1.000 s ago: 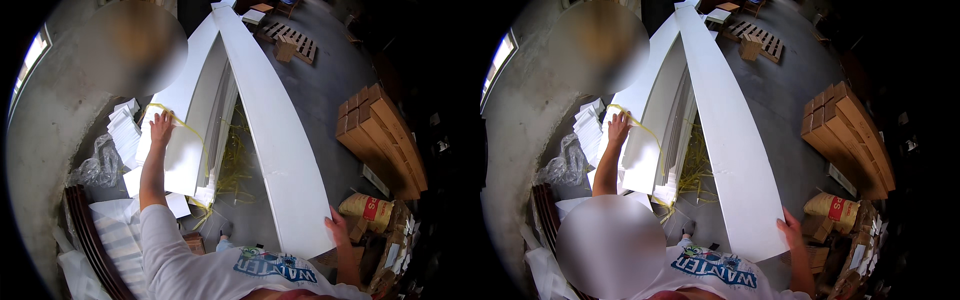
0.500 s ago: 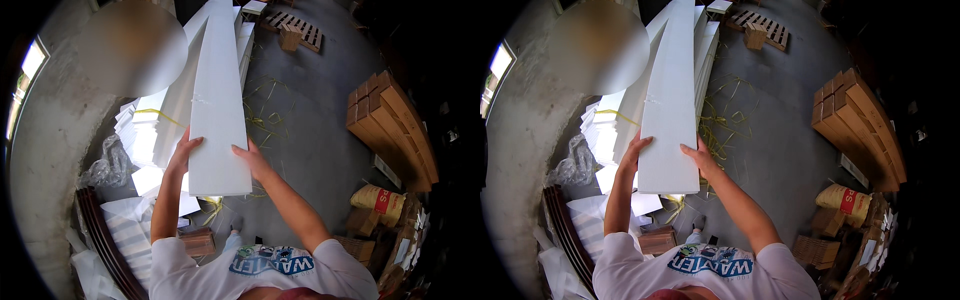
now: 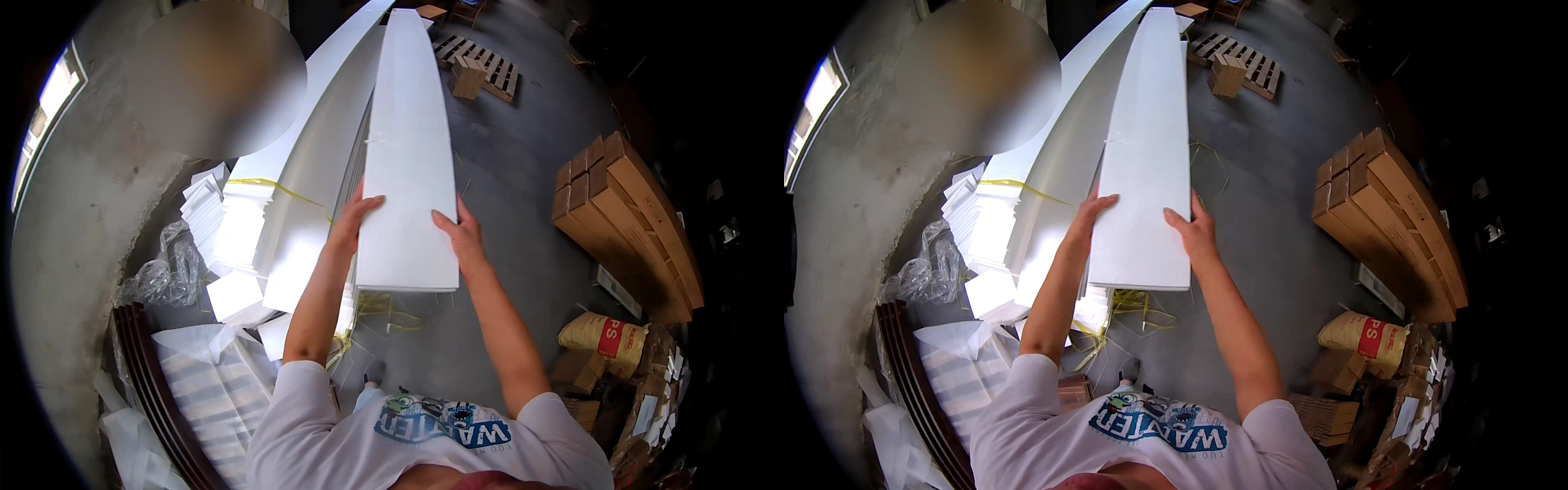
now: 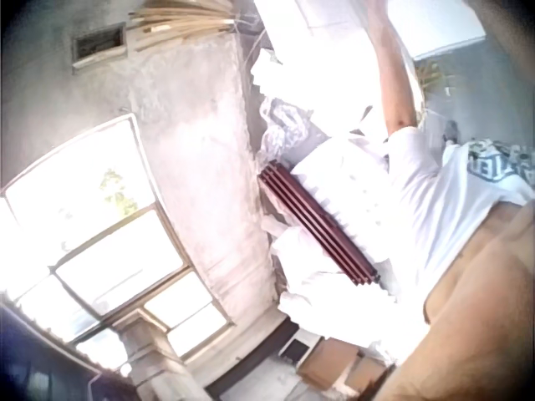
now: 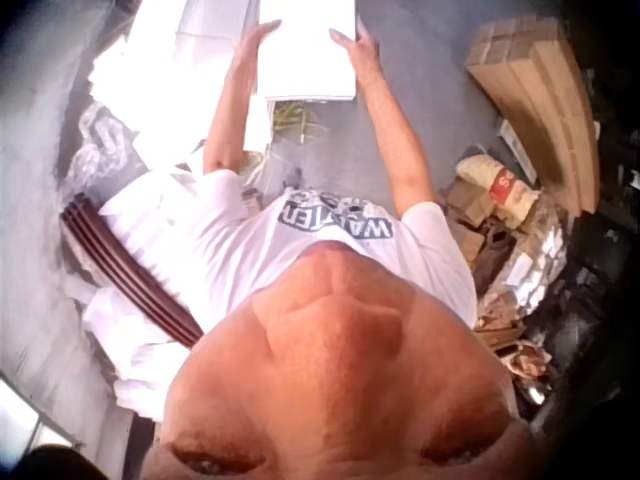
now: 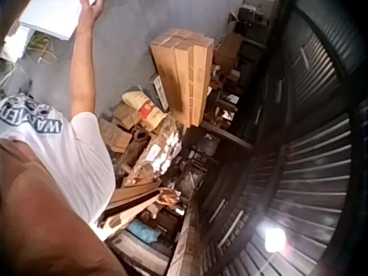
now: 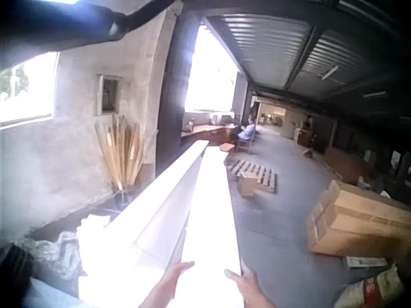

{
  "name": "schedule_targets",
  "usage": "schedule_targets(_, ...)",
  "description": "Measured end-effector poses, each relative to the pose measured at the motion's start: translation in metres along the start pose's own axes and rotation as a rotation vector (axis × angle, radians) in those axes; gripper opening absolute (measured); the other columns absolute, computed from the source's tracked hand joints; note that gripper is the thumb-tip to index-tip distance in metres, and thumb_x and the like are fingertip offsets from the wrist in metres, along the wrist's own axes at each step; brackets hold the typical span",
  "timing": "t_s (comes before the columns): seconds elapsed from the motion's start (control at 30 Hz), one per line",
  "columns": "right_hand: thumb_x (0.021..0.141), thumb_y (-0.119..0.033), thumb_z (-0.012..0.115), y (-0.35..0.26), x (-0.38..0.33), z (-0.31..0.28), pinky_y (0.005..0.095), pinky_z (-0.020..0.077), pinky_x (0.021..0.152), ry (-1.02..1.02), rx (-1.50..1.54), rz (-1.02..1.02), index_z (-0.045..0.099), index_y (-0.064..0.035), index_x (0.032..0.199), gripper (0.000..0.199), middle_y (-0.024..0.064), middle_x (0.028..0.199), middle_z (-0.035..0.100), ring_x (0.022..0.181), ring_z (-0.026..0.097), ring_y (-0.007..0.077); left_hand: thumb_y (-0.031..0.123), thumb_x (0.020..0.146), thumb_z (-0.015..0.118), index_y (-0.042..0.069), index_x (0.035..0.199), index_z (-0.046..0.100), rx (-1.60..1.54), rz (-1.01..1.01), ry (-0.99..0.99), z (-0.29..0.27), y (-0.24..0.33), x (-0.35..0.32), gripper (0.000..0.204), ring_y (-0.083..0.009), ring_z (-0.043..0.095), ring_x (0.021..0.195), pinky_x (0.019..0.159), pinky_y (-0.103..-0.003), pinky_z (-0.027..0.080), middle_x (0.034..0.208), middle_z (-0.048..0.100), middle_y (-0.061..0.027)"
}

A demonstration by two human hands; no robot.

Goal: The person places white foam boards and bubble wrap into a cardboard box. They then use a red tape dispenser to seal the box flaps shut, securing the package for transport.

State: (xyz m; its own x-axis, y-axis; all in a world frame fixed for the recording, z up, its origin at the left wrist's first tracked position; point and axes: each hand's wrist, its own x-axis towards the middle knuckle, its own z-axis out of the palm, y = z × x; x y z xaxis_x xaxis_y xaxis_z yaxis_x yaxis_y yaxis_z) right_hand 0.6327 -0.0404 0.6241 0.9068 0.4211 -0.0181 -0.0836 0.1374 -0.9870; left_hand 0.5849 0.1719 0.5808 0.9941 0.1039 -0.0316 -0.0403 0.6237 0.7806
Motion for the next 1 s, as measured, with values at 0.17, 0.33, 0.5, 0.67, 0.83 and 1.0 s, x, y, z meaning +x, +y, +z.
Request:
schedule_targets(0.17, 0.081, -0.011, 0.072, 0.04, 0.0, 0.038, 0.0305, 0.0435, 0.095, 0.057, -0.278, -0.115, 0.038, -0.0027, 0.146, 0.074, 0.0117, 0.125, 0.061, 0.108, 0.058, 0.0196, 0.021, 0.09, 0.056, 0.008, 0.146, 0.037, 0.048, 0.088, 0.076, -0.04, -0.015, -0.028, 0.061, -0.0279, 0.062, 0.109, 0.089, -0.039, 0.054, 0.125, 0.059, -0.0189)
schedule_targets(0.33, 0.085, -0.008, 0.066, -0.001, -0.096, -0.082, 0.0306, 0.045, 0.097, 0.087, 0.121, 0.311, 0.044, -0.0008, 0.141, 0.06, 0.0111, 0.128, 0.06, 0.113, 0.058, 0.0182, 0.017, 0.095, 0.061, 0.009, 0.149, 0.036, 0.123, -0.148, 0.165, 0.031, -0.135, -0.011, 0.06, -0.0147, 0.053, 0.114, 0.098, -0.029, 0.041, 0.13, 0.057, -0.0061)
schedule_targets(0.5, 0.089, -0.011, 0.065, 0.035, -0.142, -0.163, 0.0286, 0.0376, 0.105, 0.091, -0.516, 0.142, 0.037, 0.0026, 0.145, 0.065, 0.013, 0.14, 0.051, 0.127, 0.048, 0.0184, 0.034, 0.096, 0.062, 0.007, 0.141, 0.044, -0.067, -0.441, 0.23, 0.073, -0.218, -0.066, 0.056, -0.0202, 0.062, 0.106, 0.089, -0.036, 0.051, 0.121, 0.063, -0.0097)
schedule_targets(0.67, 0.095, -0.021, 0.062, 0.048, -0.118, -0.095, 0.0282, 0.0471, 0.092, 0.199, 0.319, 0.352, 0.054, -0.0005, 0.131, 0.043, 0.0094, 0.119, 0.063, 0.107, 0.059, 0.0148, 0.023, 0.087, 0.073, -0.004, 0.116, 0.056, 0.1, -0.253, 0.402, 0.021, -0.151, -0.062, 0.043, -0.0227, 0.067, 0.084, 0.074, -0.037, 0.056, 0.098, 0.068, -0.0144)
schedule_targets(0.83, 0.094, -0.024, 0.063, 0.141, -0.133, -0.074, 0.0303, 0.0536, 0.072, 0.034, 0.408, 0.618, 0.06, -0.0014, 0.109, 0.027, 0.0044, 0.095, 0.066, 0.083, 0.064, 0.0131, 0.015, 0.087, 0.071, -0.005, 0.114, 0.056, 0.299, -0.22, 0.334, 0.002, -0.026, -0.073, 0.036, -0.0204, 0.066, 0.084, 0.074, -0.035, 0.056, 0.098, 0.067, -0.0138)
schedule_targets(1.0, 0.091, -0.022, 0.067, 0.185, -0.129, -0.031, 0.0317, 0.0542, 0.074, 0.064, 0.41, 0.711, 0.058, -0.0017, 0.11, 0.029, 0.0064, 0.099, 0.065, 0.086, 0.064, 0.0161, 0.028, 0.086, 0.073, 0.001, 0.121, 0.058, 0.883, -0.154, 0.304, -0.102, 0.147, -0.107, 0.047, -0.0163, 0.065, 0.085, 0.078, -0.032, 0.053, 0.097, 0.067, -0.0059)
